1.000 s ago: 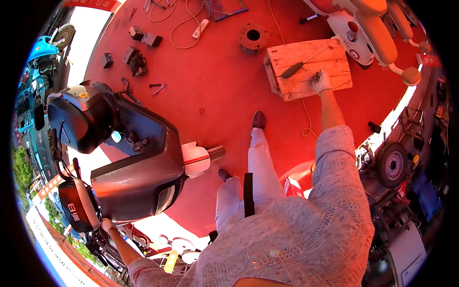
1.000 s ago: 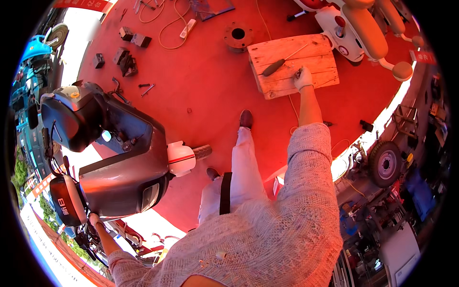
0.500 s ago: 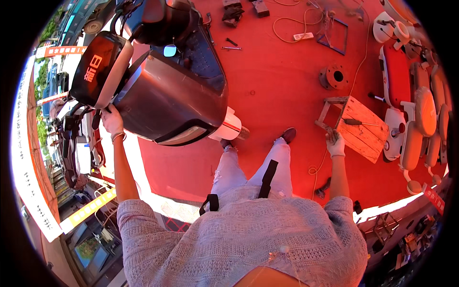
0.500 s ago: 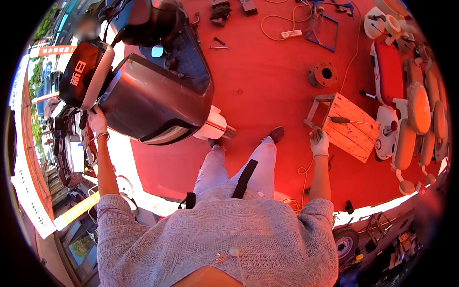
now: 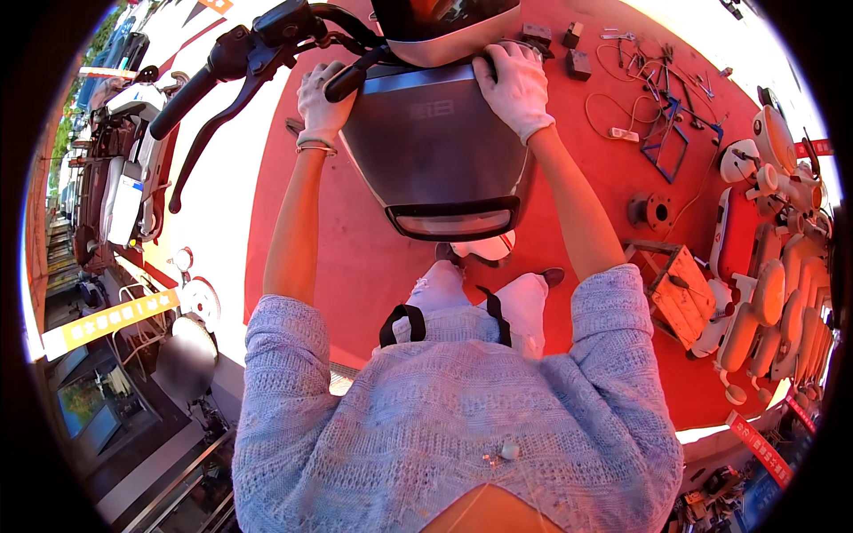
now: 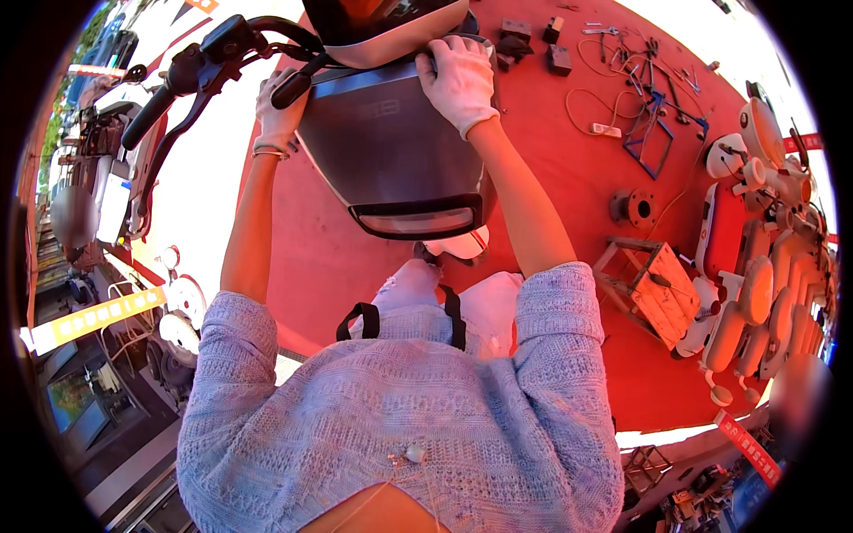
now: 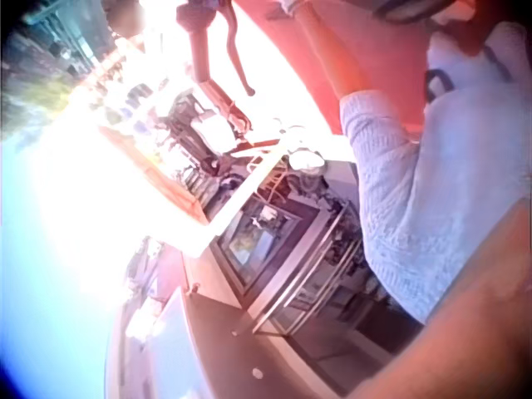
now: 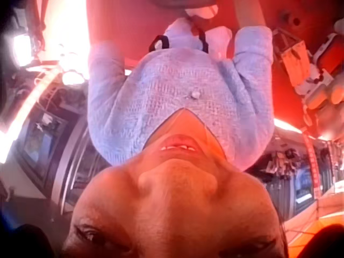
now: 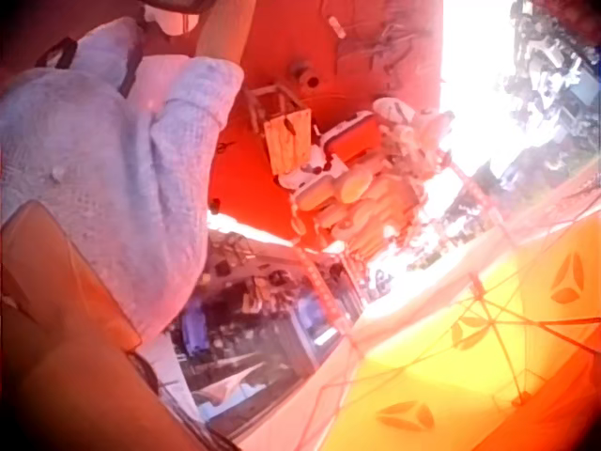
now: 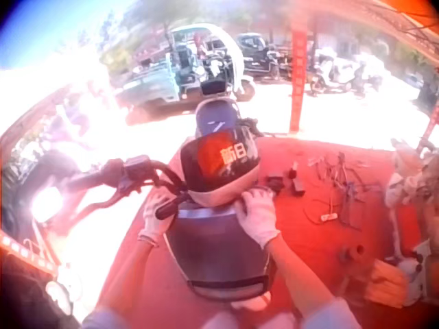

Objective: The person uses a power drill to remove screws from the seat of a scooter and lifts the seat off. They then use a screwdriver to remove screws from the handlebar assembly and manipulate the wiring and components underneath the handlebars.

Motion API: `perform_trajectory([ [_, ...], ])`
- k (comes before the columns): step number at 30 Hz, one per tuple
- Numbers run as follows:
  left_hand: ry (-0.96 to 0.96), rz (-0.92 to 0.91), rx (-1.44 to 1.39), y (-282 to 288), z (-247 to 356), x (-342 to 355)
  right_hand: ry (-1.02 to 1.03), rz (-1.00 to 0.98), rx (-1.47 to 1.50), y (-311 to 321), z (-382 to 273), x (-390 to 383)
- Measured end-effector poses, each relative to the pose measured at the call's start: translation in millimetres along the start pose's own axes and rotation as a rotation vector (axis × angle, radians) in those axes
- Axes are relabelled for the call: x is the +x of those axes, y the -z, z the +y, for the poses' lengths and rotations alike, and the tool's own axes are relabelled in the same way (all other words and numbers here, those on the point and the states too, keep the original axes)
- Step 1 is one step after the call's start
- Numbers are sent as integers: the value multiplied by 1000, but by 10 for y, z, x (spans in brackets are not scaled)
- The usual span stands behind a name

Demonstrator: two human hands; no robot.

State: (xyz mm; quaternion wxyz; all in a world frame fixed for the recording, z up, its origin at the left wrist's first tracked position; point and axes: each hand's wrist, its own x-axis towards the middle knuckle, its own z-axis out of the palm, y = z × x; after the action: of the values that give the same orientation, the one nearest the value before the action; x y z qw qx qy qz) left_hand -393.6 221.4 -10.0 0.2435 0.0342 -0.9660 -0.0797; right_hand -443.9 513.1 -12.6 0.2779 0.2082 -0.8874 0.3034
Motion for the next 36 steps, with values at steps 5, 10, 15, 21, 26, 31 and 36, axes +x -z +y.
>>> perform_trajectory([
  [5,-126,125,-42,-7,-51,0,-98,-5,-14,-121,-90,49],
  [10,-84,140,-49,-124,-70,-26,-61,-38,-37,-81,-59,53],
  [15,-185,249,-83,-267,-326,-23,-24,-69,-35,-72,-125,133],
  [21,-146,120,-48,-116,-110,-18,13,-83,-100,-115,-31,96],
  [26,-189,242,-97,-161,-155,-45,36,-48,-57,-171,1,112],
  [31,-99,153,-182,-124,-94,-19,26,-33,-50,-191,31,145],
  [36,-104,39,-77,-96,-124,-63,-11,-119,-80,-92,-18,97],
])
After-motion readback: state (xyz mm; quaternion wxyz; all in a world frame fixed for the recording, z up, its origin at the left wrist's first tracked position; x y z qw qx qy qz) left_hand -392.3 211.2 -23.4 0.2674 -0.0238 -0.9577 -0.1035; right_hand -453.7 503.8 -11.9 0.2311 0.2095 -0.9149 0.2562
